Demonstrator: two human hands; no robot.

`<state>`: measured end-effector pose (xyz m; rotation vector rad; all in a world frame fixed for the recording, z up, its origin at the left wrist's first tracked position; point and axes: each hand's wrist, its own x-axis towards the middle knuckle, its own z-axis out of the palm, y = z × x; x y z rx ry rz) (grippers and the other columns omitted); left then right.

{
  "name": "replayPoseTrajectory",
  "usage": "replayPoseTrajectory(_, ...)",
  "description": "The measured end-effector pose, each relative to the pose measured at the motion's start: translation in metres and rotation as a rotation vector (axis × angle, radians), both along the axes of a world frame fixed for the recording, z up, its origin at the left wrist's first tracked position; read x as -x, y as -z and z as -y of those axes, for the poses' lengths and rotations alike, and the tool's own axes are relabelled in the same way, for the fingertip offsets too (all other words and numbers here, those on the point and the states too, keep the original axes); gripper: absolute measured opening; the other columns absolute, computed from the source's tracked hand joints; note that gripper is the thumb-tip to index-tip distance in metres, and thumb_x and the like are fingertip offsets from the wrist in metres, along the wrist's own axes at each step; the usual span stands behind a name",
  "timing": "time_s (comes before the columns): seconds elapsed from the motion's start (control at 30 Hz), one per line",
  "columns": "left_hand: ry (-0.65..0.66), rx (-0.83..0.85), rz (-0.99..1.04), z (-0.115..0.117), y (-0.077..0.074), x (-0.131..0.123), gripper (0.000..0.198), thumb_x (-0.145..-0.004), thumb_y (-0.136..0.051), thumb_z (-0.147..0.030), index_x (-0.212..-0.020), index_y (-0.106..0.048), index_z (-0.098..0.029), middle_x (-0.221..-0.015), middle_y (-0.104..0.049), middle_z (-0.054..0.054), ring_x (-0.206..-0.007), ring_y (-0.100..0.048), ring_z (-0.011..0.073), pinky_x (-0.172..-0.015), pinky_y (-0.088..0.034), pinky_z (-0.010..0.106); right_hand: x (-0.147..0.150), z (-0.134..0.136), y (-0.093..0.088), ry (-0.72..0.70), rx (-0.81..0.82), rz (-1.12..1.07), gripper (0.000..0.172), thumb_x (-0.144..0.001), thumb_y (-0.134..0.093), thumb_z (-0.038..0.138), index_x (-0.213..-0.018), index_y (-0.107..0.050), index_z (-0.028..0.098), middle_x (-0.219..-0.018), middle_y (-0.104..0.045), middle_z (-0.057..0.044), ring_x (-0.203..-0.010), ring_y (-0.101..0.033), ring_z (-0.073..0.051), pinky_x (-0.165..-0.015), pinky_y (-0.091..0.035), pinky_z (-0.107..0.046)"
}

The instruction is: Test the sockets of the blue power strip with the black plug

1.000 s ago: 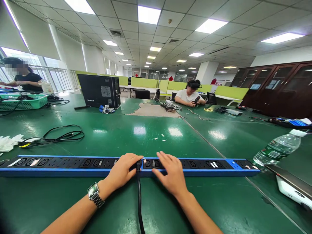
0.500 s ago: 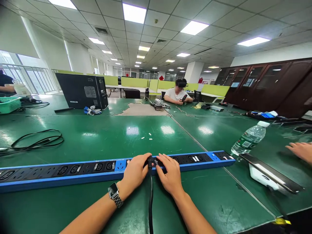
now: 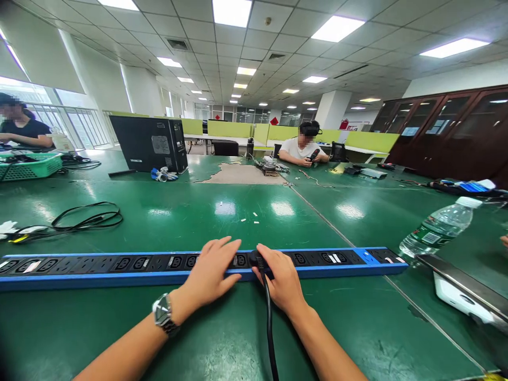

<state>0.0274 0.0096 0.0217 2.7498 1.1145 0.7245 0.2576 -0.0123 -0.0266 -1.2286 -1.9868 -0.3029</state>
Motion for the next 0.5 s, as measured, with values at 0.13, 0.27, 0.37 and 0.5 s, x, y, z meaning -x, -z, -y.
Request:
replayPoseTrajectory(0.13,-0.229,0.029,0.025,-0.008,0.003,0.074,0.059,-0.079,-0.071,-0.039,-0.131,-0.053,-0.018,-0.132,-0.061,0.013,-0.125,-0.052,0.0324,-0.105,-0.039,0.052,0.000,-0.003,-0.012,-0.088,-0.011,0.017,0.036,-0.091,-0.054,0.031,-0.127,-0.056,0.027,-0.117,-0.070,-0.007,-0.105,-0.065,-0.022,-0.090,-0.051,-0.039)
replayPoseTrajectory(0.27,-0.227,0.060,0.025,-0.010,0.010,0.099,0.054,-0.077,-0.074,-0.045,-0.123,-0.061,-0.020,-0.123,-0.067,0.010,-0.114,-0.060,0.0285,-0.100,-0.044,0.046,0.032,-0.001,-0.024,-0.051,-0.072,-0.103,0.033,-0.091,-0.054,0.031,-0.123,-0.060,0.027,-0.110,-0.071,-0.007,-0.100,-0.066,-0.022,-0.089,-0.051,-0.040)
replayPoseTrajectory(0.37,-0.223,0.042,0.041,-0.008,0.013,0.094,0.053,-0.076,-0.075,-0.045,-0.122,-0.061,-0.022,-0.121,-0.068,0.010,-0.113,-0.061,0.0275,-0.100,-0.043,0.045,0.075,-0.001,-0.023,-0.119,0.003,-0.098,0.032,-0.091,-0.054,0.033,-0.122,-0.060,0.028,-0.106,-0.072,-0.006,-0.094,-0.065,-0.021,-0.083,-0.052,-0.038)
replayPoseTrajectory(0.5,-0.204,0.032,0.067,-0.006,0.014,0.091,0.051,-0.076,-0.076,-0.044,-0.121,-0.062,-0.022,-0.121,-0.068,0.009,-0.112,-0.061,0.0274,-0.100,-0.043,0.045,0.117,-0.007,-0.018,-0.052,0.082,-0.154,0.029,-0.092,-0.054,0.036,-0.117,-0.063,0.025,-0.095,-0.070,-0.007,-0.086,-0.061,-0.021,-0.079,-0.051,-0.038)
